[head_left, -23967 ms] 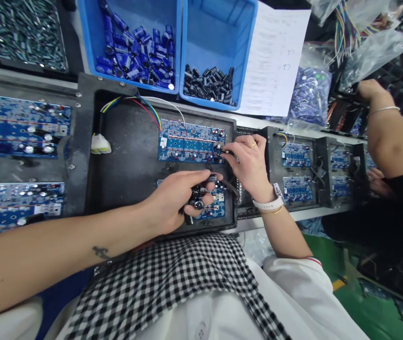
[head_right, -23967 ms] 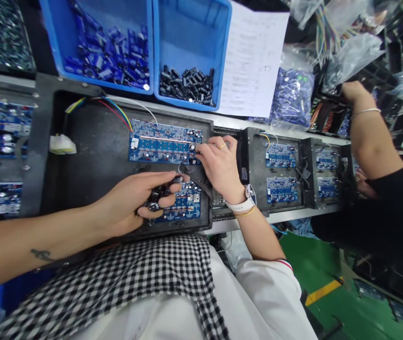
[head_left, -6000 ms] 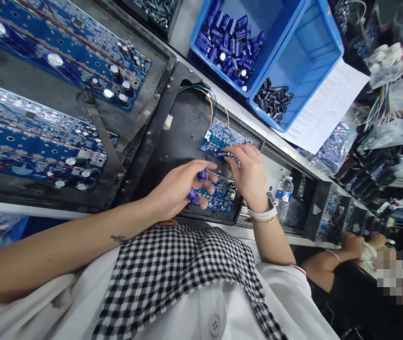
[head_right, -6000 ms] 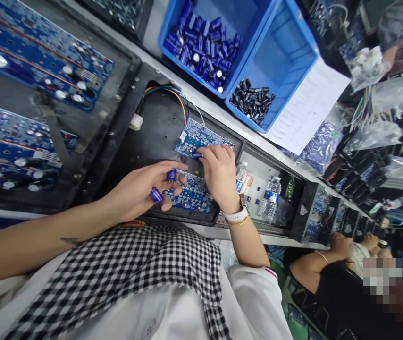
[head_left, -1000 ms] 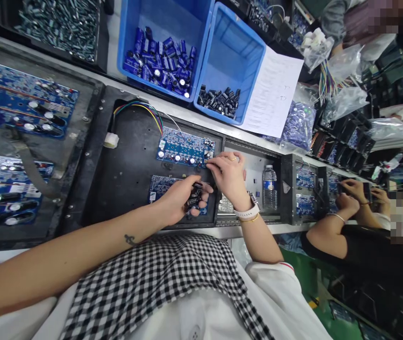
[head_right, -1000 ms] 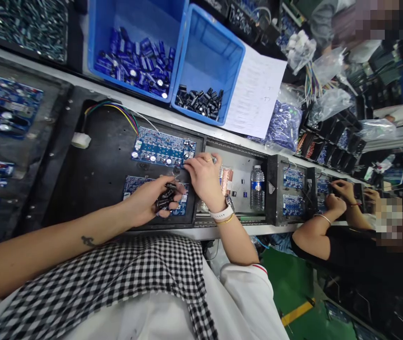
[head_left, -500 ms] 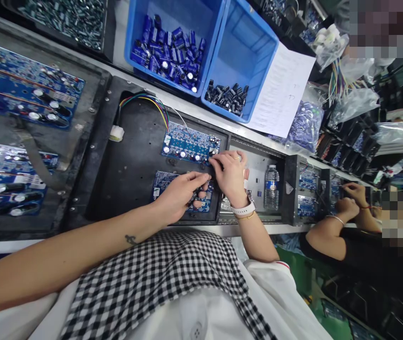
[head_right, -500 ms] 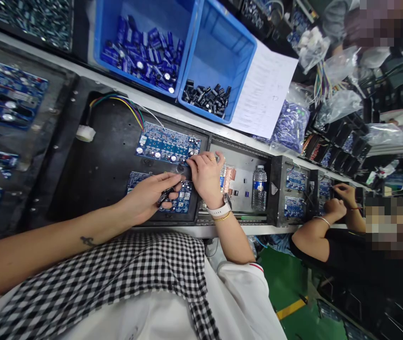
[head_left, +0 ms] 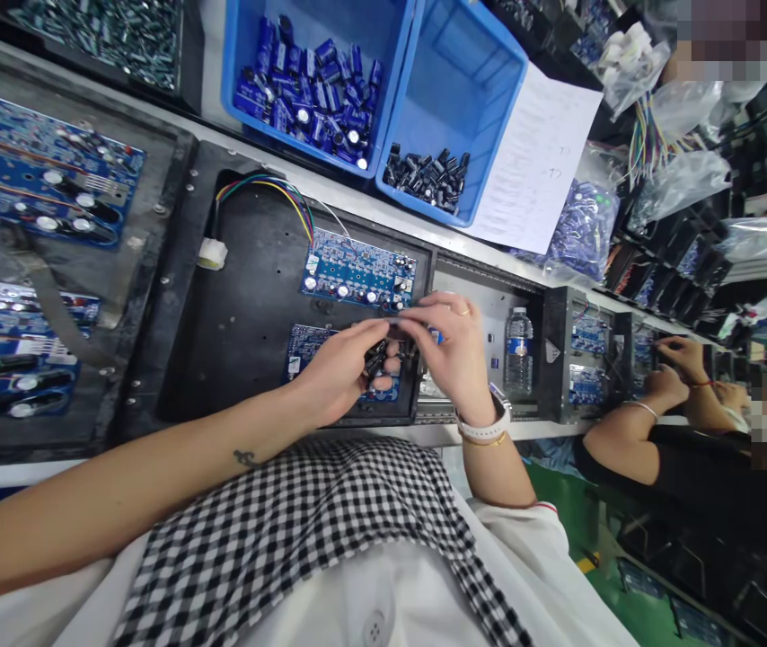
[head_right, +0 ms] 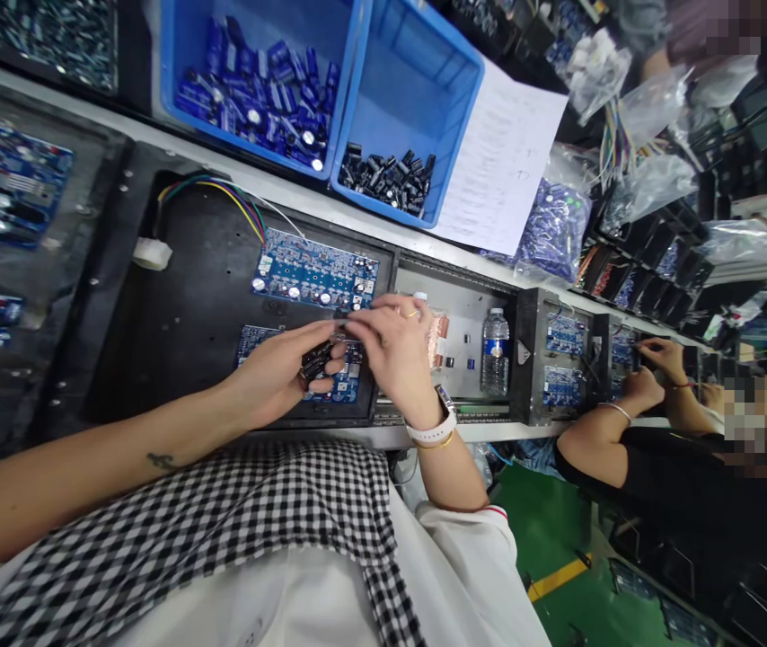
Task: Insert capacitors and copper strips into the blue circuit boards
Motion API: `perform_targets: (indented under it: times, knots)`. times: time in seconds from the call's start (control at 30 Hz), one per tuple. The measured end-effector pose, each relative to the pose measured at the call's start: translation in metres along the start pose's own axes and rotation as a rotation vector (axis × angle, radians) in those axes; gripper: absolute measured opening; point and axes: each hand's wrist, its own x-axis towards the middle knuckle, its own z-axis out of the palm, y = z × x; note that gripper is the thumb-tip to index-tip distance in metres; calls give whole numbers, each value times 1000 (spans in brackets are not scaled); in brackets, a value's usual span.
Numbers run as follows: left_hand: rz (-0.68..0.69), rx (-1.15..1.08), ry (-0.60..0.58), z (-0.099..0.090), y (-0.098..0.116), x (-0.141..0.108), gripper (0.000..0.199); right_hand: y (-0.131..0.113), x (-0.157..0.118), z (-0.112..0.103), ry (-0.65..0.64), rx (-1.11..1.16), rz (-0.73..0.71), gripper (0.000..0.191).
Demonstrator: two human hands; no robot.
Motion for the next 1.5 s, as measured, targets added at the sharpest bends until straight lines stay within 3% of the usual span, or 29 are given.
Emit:
perform_targets:
  times: [0.13, 0.37, 0.83, 1.27, 1.4, 1.5]
  knots:
    - [-58, -9, 5, 1, -2, 2, 15, 22, 15, 18, 56, -209, 92, 21]
    - [-58, 45, -98, -8, 0, 2, 19, 35, 28, 35, 30, -381, 36, 28]
    - [-37, 92, -90, -5, 3, 0, 6, 40, 29, 38, 62, -291, 10, 38]
    - [-25, -9, -6, -2, 5, -1, 2, 35, 30, 32, -3, -260, -55, 27]
    - [-48, -47, -33, -5, 3, -1, 9, 14, 9, 12, 82, -112, -36, 24]
    - [-67, -54, -65, -6, -1, 0, 13, -3, -12, -2, 39, 33, -63, 19]
